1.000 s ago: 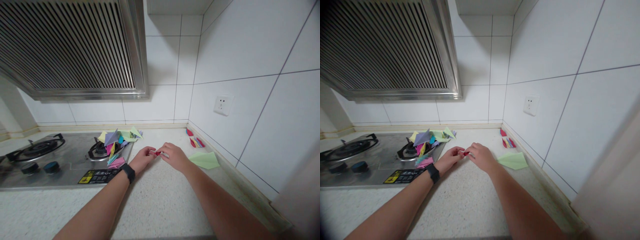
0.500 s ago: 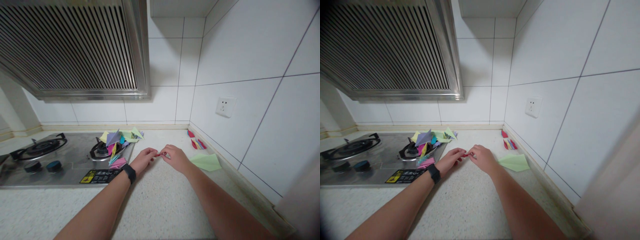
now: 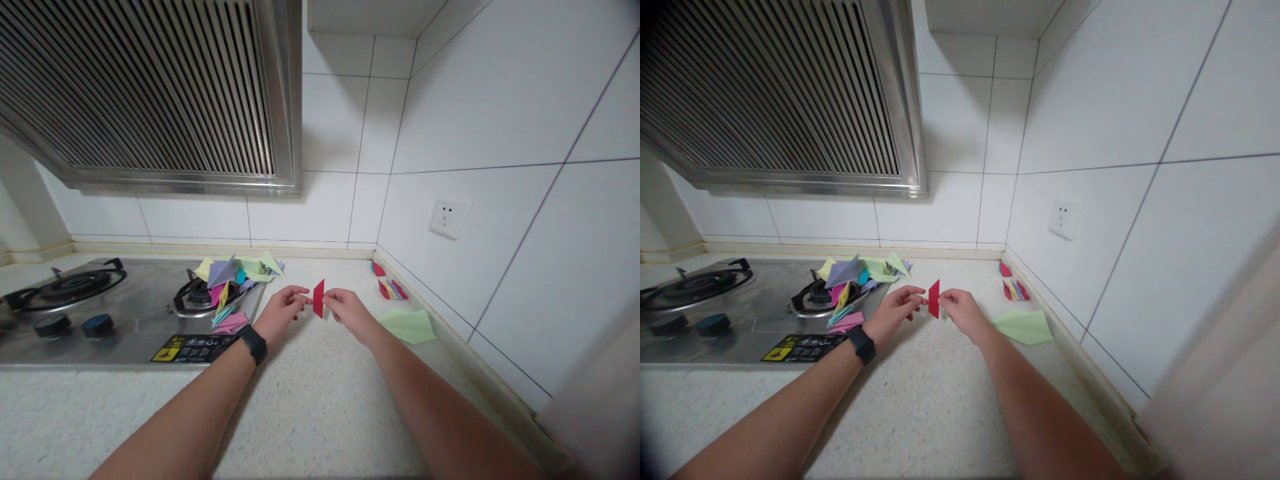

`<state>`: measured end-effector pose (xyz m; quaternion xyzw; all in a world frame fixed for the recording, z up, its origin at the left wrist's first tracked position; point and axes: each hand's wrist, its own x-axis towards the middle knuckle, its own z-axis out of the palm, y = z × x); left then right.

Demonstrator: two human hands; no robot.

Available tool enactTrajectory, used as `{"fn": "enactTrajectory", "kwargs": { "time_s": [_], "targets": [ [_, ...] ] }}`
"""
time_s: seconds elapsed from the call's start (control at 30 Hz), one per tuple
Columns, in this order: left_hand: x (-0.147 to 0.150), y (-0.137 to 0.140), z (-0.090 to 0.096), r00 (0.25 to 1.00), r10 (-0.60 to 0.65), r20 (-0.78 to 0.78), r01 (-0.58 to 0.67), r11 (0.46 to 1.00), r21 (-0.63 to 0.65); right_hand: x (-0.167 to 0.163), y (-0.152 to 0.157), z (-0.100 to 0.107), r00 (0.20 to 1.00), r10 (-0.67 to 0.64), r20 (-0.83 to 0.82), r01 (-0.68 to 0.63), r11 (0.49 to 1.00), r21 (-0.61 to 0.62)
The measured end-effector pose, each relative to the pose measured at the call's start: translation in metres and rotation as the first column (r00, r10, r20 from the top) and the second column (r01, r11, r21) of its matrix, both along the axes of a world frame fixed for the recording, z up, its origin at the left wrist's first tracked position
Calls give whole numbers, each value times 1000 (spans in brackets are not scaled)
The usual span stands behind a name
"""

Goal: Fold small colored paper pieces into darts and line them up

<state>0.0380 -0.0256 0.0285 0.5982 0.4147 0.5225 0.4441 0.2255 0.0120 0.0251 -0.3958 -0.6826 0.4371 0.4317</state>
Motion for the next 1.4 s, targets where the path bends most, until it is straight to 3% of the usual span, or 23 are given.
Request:
{"fn": "enactTrajectory", "kwargs": {
  "time_s": [0.27, 0.47, 0.93, 1.4],
  "targets": [
    [-1, 7, -9, 992, -29, -122, 38, 997, 70, 0, -3, -5, 983, 168, -75, -176, 978, -114],
    [0, 2, -6, 989, -40, -144, 50, 997, 65, 0, -2, -9, 978, 201, -49, -206, 968, -143],
    [2, 1, -9, 966, 42, -255, 22, 970, 240, -4, -2, -12, 972, 232, 41, -227, 969, -100],
    [3, -3, -4, 985, -20, -169, 37, 995, 96, 0, -2, -10, 973, 224, 57, -221, 974, -56]
  ]
}}
